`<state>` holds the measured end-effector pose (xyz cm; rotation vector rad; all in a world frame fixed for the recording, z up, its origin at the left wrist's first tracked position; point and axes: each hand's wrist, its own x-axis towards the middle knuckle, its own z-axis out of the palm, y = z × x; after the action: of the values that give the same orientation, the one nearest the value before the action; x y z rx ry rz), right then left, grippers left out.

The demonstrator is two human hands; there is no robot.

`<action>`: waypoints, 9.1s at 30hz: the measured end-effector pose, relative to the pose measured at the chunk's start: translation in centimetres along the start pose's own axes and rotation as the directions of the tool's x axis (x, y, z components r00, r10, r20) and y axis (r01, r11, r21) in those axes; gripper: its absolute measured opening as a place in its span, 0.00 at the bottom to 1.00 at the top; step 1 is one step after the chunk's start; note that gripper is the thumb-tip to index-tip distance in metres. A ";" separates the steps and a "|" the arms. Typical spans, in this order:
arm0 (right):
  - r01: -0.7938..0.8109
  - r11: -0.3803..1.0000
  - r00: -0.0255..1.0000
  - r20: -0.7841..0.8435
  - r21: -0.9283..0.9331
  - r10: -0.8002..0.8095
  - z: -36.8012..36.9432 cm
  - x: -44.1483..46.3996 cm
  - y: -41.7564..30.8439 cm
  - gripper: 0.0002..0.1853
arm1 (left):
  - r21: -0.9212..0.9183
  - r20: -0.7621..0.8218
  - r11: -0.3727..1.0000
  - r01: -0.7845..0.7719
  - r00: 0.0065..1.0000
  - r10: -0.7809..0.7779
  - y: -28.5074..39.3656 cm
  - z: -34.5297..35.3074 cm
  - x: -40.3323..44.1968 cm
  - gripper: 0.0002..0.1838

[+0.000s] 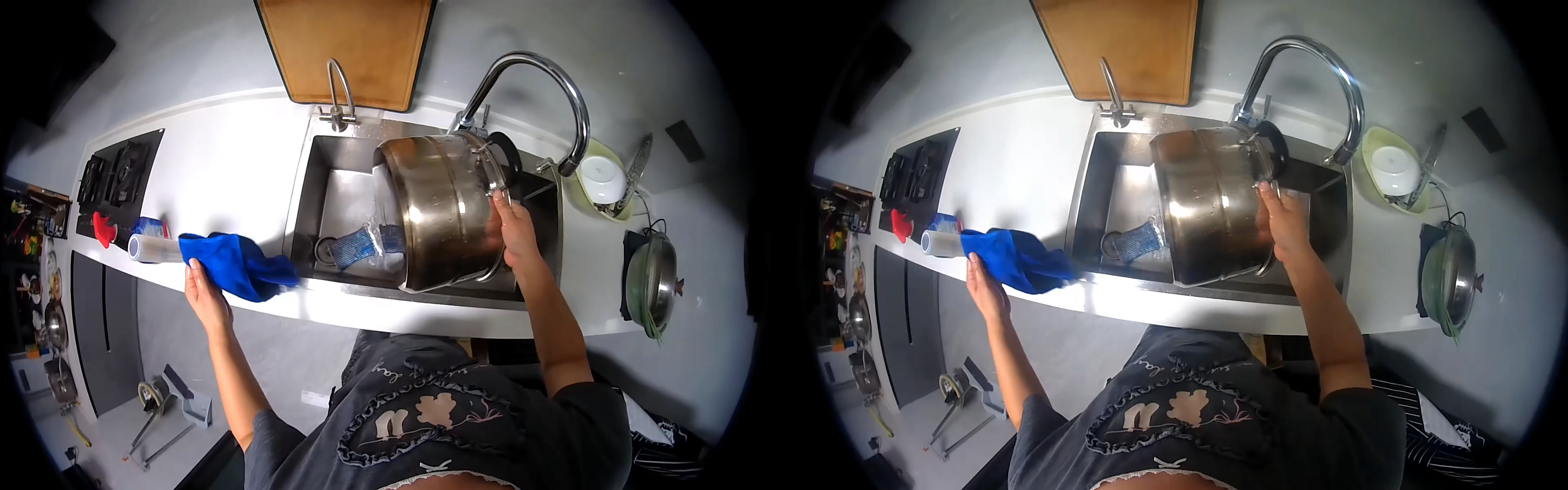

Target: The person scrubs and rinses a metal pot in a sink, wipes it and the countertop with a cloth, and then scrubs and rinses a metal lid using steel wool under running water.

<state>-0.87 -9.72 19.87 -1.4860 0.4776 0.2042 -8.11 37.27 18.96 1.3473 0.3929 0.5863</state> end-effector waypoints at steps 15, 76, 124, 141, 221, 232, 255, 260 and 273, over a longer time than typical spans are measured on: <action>0.612 0.742 0.789 0.155 -0.272 -0.594 1.8 -1.8 -1.8 0.17 | 0.257 0.884 0.403 -0.878 0.382 0.268 1.9 24.6 -11.6 0.30; 0.505 0.852 0.861 0.143 -0.139 -0.488 1.3 -12.6 -7.3 0.14 | -0.389 0.553 0.862 0.324 0.831 -0.063 -17.8 27.9 -4.6 0.30; 0.322 0.782 0.932 -0.325 0.533 -0.163 8.6 -8.8 -8.5 0.13 | -0.028 0.458 0.974 -0.223 0.864 0.211 -13.3 16.6 -20.7 0.16; 0.424 0.898 0.893 0.114 0.119 -0.436 2.4 -13.8 -10.2 0.20 | -0.414 0.896 -0.413 0.811 0.442 -0.029 -17.0 21.6 -8.3 0.30; 0.992 -0.078 0.092 0.994 -0.097 -0.060 39.1 1.5 -10.9 0.11 | 0.784 0.604 0.263 -0.562 0.789 -0.111 -12.9 -7.5 -3.2 0.28; 0.921 -0.387 -0.142 0.965 0.048 -0.219 40.4 9.7 -2.9 0.04 | 0.788 0.603 0.246 -0.565 0.789 -0.120 -12.9 -7.3 -3.2 0.28; 0.517 0.606 0.856 0.374 -0.605 -0.357 15.3 -5.0 13.5 0.34 | -0.036 0.561 0.622 0.783 0.531 -0.636 -10.8 12.9 -11.4 0.24; 0.650 0.471 0.758 0.464 -0.596 -0.458 7.9 -8.8 9.4 0.34 | 0.029 0.659 0.512 0.858 0.369 -0.655 -10.0 19.0 -11.7 0.23; -0.229 0.429 0.442 -0.486 -0.874 -0.754 -30.5 6.5 -6.6 0.32 | 0.194 -0.042 0.972 0.129 0.992 -0.123 -5.2 8.5 -4.9 0.35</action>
<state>2.18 -41.36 22.67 -2.7131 0.9721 -0.8873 -6.19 26.98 15.21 1.4917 0.5680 0.4711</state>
